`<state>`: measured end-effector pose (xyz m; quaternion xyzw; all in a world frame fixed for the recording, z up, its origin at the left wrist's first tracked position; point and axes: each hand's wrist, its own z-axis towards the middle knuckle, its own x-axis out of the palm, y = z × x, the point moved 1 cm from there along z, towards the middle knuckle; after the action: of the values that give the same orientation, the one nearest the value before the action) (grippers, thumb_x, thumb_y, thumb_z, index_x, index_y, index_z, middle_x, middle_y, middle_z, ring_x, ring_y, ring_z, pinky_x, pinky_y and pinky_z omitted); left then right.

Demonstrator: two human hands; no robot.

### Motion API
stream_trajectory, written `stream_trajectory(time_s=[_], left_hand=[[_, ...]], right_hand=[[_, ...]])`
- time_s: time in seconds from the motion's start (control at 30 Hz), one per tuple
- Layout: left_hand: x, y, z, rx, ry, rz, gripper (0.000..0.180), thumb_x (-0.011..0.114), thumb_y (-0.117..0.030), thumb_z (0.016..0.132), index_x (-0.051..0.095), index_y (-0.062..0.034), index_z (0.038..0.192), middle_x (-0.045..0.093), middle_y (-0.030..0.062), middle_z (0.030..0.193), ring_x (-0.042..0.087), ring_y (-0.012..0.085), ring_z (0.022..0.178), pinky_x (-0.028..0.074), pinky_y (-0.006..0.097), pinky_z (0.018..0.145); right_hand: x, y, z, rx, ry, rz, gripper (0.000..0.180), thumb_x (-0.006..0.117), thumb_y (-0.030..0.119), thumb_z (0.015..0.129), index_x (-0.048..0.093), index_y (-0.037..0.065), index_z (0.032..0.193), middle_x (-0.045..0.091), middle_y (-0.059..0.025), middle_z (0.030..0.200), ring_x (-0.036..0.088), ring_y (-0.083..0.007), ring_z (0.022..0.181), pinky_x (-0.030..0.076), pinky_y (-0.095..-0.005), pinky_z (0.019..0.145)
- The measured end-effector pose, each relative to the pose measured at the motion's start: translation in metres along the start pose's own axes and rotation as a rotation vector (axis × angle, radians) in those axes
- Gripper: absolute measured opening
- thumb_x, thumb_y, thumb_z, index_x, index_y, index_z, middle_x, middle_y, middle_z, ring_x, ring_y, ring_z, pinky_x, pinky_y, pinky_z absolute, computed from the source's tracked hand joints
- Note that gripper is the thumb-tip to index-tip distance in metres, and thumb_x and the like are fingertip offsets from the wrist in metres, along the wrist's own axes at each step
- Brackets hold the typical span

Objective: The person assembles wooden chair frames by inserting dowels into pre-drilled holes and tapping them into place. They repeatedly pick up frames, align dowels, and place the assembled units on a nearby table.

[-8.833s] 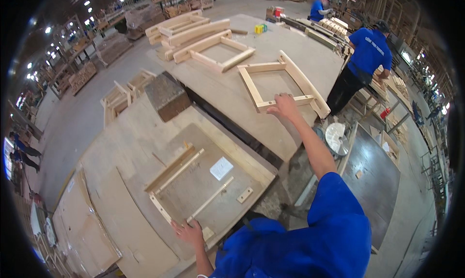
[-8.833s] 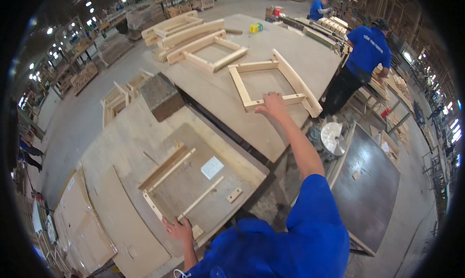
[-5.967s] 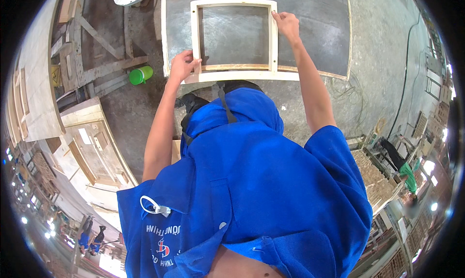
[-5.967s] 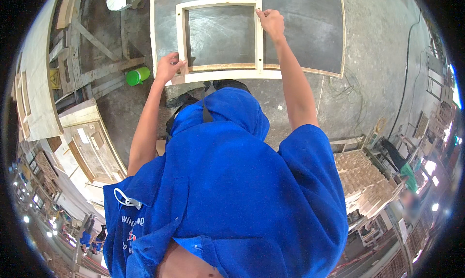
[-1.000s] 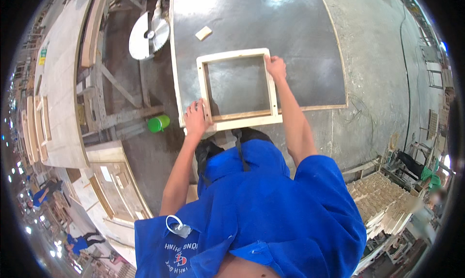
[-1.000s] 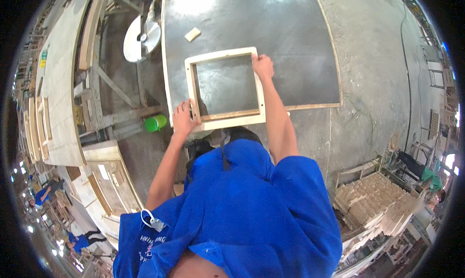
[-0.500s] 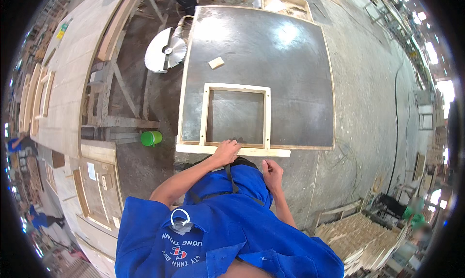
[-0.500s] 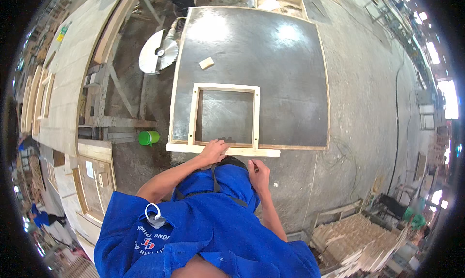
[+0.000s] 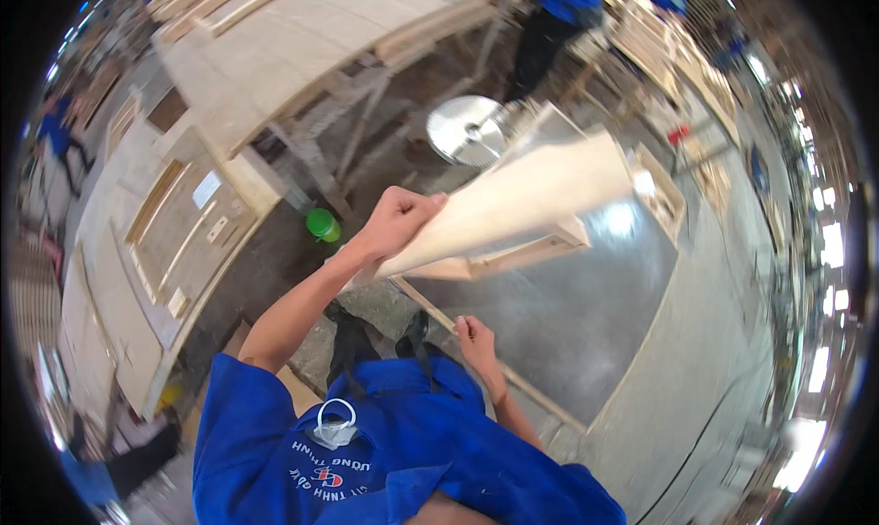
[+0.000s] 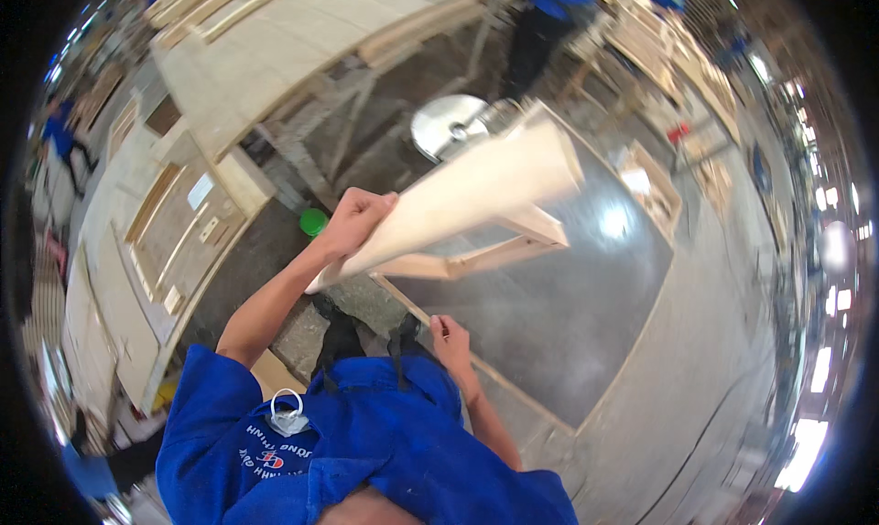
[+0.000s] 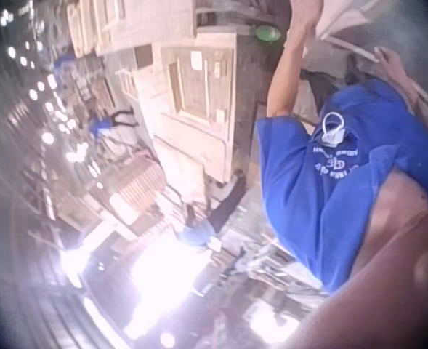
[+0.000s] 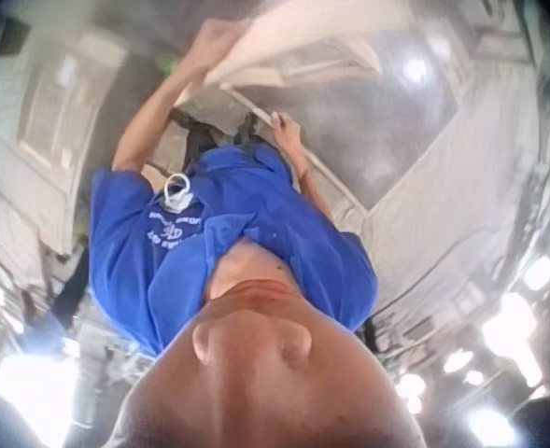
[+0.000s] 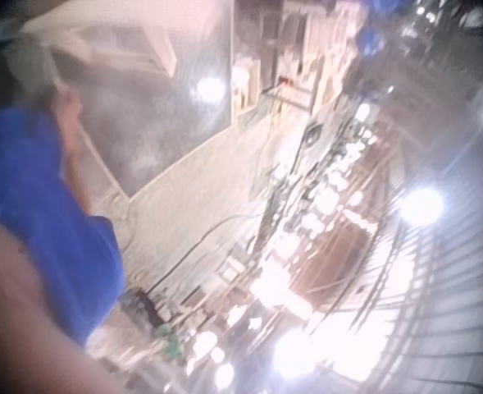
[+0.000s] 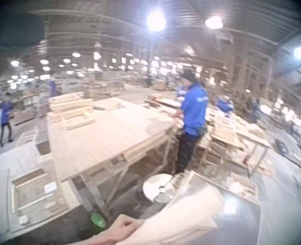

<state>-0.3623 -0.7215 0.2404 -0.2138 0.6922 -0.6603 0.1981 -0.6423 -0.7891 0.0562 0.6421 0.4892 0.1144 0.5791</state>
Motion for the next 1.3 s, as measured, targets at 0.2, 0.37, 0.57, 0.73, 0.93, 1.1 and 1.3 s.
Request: stream_trajectory(time_s=[0.2,0.37,0.57,0.73,0.93,1.1,1.3], left_hand=[[-0.125,0.005,-0.074,0.153,-0.299,-0.812,0.066,0.031,-0.067,0.094,0.05,-0.008,0.071,0.046,0.0071,0.058,0.048,0.0198,0.043,0.037,0.033,0.034],[-0.187,0.027,-0.142,0.482,-0.527,-1.173,0.059,0.039,-0.061,0.088,0.05,-0.0048,0.072,0.047,0.0059,0.061,0.049,0.0252,0.046,0.039,0.036,0.046],[-0.268,0.08,-0.227,0.783,-0.795,-1.035,0.083,0.033,-0.088,0.077,0.052,-0.0077,0.069,0.054,0.0071,0.066,0.05,0.0251,0.046,0.04,0.035,0.048],[-0.373,0.064,-0.342,0.578,-1.706,-0.807,0.071,0.032,-0.069,0.092,0.056,-0.0038,0.108,0.061,0.0127,0.092,0.061,0.0286,0.088,0.052,0.042,0.081],[-0.44,0.167,-0.421,0.239,-1.804,-0.933,0.036,0.06,-0.021,0.09,0.047,0.0015,0.115,0.053,0.0142,0.111,0.057,0.0265,0.104,0.052,0.04,0.092],[-0.484,0.204,-0.43,0.163,-1.949,-1.038,0.029,0.053,-0.007,0.086,0.044,0.0052,0.111,0.052,0.0175,0.11,0.056,0.0278,0.105,0.052,0.041,0.095],[-0.518,0.237,-0.451,0.107,-1.947,-1.017,0.021,0.048,-0.006,0.086,0.046,0.0049,0.104,0.053,0.0192,0.107,0.057,0.0284,0.098,0.053,0.042,0.091]], right_hand=[[0.109,0.096,0.051,0.039,0.452,0.667,0.066,0.031,0.057,0.101,0.042,0.002,0.136,0.059,-0.0123,0.123,0.061,-0.021,0.105,0.048,-0.0343,0.089],[0.188,0.223,0.035,-0.295,0.443,0.756,0.049,0.047,0.035,0.102,0.042,-0.002,0.134,0.059,-0.0182,0.125,0.06,-0.0206,0.106,0.045,-0.0358,0.096],[0.27,0.291,0.048,-0.299,0.593,0.312,0.026,0.063,0.008,0.092,0.056,-0.006,0.114,0.066,-0.0108,0.103,0.061,-0.0127,0.091,0.048,-0.0271,0.081],[0.334,0.325,0.079,-0.436,0.617,0.065,0.023,0.068,0.008,0.084,0.061,-0.004,0.101,0.066,-0.0067,0.085,0.058,-0.0083,0.073,0.048,-0.0258,0.066],[0.413,0.379,0.134,-0.609,0.742,-0.241,0.029,0.07,0.019,0.081,0.065,-0.005,0.096,0.065,-0.0124,0.069,0.06,-0.0146,0.061,0.048,-0.0312,0.06],[0.483,0.386,0.169,-0.342,0.895,-0.248,0.036,0.064,0.03,0.091,0.064,-0.007,0.088,0.057,-0.0049,0.058,0.049,-0.0089,0.052,0.04,-0.0298,0.049],[0.573,0.389,0.207,-0.342,0.992,-0.386,0.044,0.063,0.037,0.092,0.064,-0.006,0.082,0.052,-0.005,0.054,0.046,-0.0107,0.051,0.038,-0.0326,0.049]])
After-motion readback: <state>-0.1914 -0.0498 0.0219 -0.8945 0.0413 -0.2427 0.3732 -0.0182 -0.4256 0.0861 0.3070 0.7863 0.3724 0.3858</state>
